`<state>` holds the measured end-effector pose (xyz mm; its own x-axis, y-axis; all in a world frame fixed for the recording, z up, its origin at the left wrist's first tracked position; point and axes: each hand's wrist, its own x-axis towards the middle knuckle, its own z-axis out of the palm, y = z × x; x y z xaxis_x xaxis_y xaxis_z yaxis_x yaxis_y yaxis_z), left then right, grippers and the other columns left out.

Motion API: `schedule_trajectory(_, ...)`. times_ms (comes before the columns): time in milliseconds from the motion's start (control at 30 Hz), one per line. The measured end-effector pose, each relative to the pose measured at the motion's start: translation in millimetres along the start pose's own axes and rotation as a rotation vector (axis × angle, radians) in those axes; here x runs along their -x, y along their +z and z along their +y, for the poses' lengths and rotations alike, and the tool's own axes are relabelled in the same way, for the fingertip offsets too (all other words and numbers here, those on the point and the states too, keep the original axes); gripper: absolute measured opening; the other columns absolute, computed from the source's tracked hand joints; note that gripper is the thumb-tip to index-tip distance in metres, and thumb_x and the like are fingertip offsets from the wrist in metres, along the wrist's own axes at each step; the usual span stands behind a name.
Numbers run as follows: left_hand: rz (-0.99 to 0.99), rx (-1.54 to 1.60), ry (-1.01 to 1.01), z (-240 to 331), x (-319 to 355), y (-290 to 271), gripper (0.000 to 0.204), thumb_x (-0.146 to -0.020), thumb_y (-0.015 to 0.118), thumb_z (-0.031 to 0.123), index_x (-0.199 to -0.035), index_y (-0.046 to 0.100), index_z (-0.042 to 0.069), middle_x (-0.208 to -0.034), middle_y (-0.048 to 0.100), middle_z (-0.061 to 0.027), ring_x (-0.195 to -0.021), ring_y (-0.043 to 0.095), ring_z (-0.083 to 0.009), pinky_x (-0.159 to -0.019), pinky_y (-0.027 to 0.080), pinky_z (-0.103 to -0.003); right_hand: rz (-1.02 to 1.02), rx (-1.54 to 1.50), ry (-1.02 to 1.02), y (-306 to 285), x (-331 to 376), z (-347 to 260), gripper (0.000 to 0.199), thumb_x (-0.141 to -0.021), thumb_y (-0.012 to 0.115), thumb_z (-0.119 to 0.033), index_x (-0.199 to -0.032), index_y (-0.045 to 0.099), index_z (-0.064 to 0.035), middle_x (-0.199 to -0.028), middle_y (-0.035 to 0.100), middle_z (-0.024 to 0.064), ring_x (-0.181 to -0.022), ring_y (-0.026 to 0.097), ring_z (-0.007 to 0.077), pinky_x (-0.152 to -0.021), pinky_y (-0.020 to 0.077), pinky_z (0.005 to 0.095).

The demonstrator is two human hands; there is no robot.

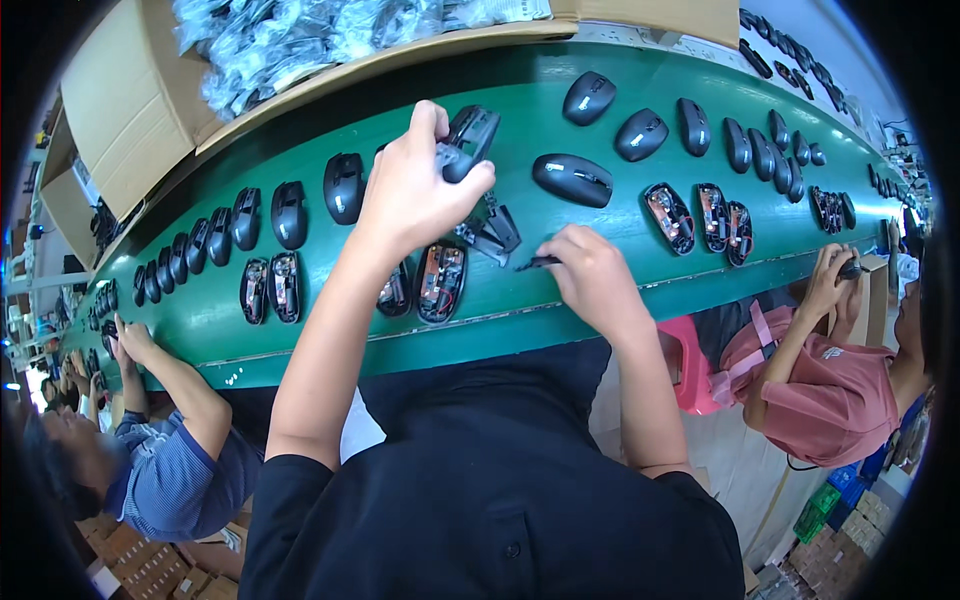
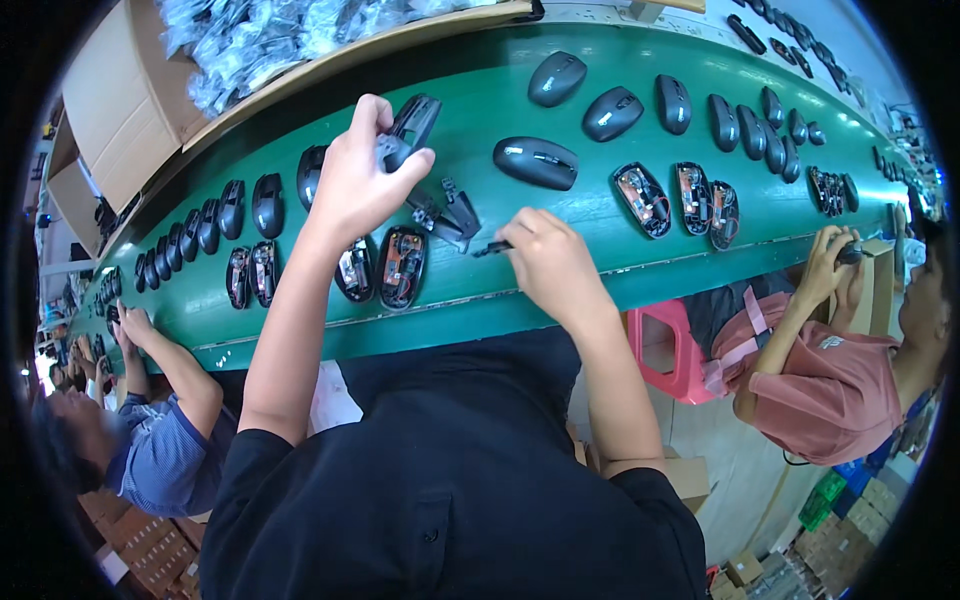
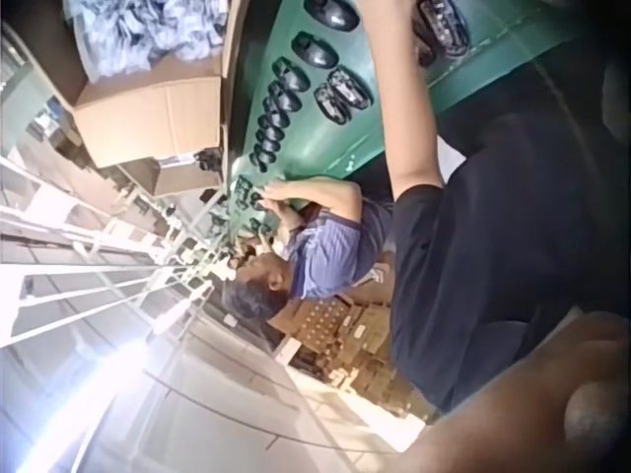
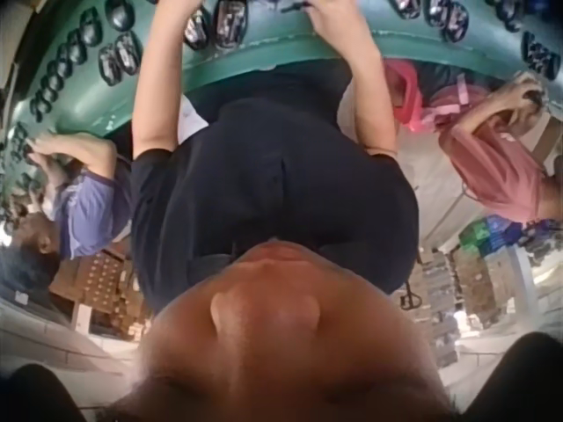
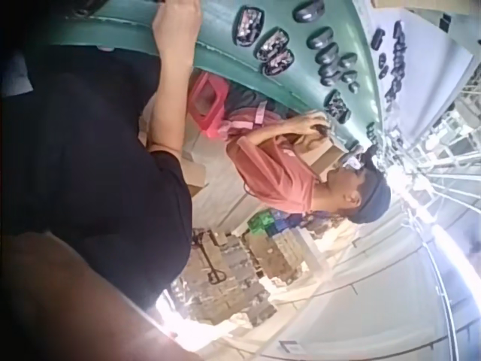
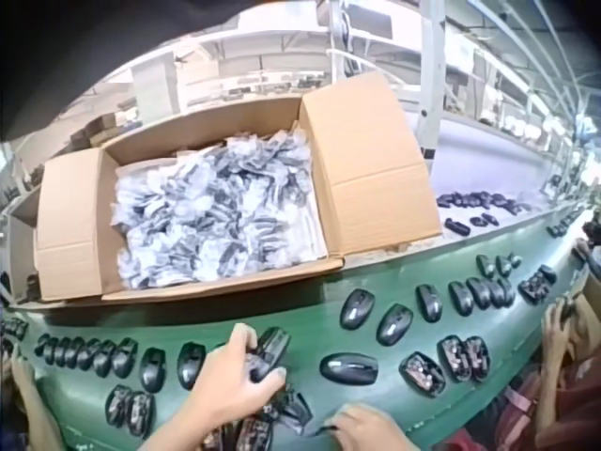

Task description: The person assembles computer mouse casings on an assembly line by fitting plastic parts into mouse top shells by hand, unpacking small components from plastic pouches, and inserting them into the mouse shells.

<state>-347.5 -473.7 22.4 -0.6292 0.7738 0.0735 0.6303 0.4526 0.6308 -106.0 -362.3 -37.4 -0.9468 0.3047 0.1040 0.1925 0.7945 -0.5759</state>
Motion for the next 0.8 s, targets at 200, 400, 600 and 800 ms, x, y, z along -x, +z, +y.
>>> schedule_trajectory(200, -0.26, 0.335, 0.345, 5, 58, -39, 0.054, -0.07, 0.079, 0.021, -0.113, 0.053, 0.002, -0.098, 0.063, -0.0191, -0.093, 0.065, -0.0366, -0.087, 0.052, -0.042, 0.714, -0.081, -0.246, -47, -2, -48, 0.035, -0.074, 0.071, 0.016, -0.101, 0.077, -0.0056, -0.097, 0.069, 0.0116, -0.079, 0.071, 0.0273, -0.068, 0.058, 0.037)
schedule_trajectory(400, -0.37, 0.486, 0.421, 14, 97, -54, 0.054, -0.066, 0.081, 0.02, -0.11, 0.055, 0.001, -0.097, 0.064, -0.0174, -0.09, 0.066, -0.0355, -0.083, 0.052, -0.04, 0.48, -0.051, -0.517, -57, -6, -94, 0.038, -0.068, 0.074, 0.009, -0.104, 0.076, -0.0027, -0.105, 0.069, 0.0132, -0.095, 0.07, 0.0321, -0.078, 0.0593, 0.0411)
schedule_trajectory(600, -0.413, 0.538, 0.435, 9, 119, -58, 0.056, -0.066, 0.081, 0.023, -0.11, 0.056, 0.001, -0.097, 0.066, -0.0172, -0.088, 0.067, -0.0331, -0.082, 0.053, -0.04, 0.23, -0.27, -0.497, -54, 8, -125, 0.042, -0.073, 0.067, 0.016, -0.11, 0.074, -0.001, -0.116, 0.071, 0.0141, -0.109, 0.067, 0.0371, -0.092, 0.0575, 0.045)
schedule_trajectory(800, -0.221, 0.635, 0.438, 13, 140, -51, 0.06, -0.066, 0.083, 0.025, -0.113, 0.057, 0.0, -0.099, 0.068, -0.0147, -0.09, 0.07, -0.028, -0.086, 0.055, -0.037, -0.026, -0.279, -0.441, -45, 21, -152, 0.046, -0.092, 0.065, -0.013, -0.137, 0.06, -0.0045, -0.147, 0.059, 0.019, -0.152, 0.039, 0.0435, -0.128, 0.0176, 0.0615)
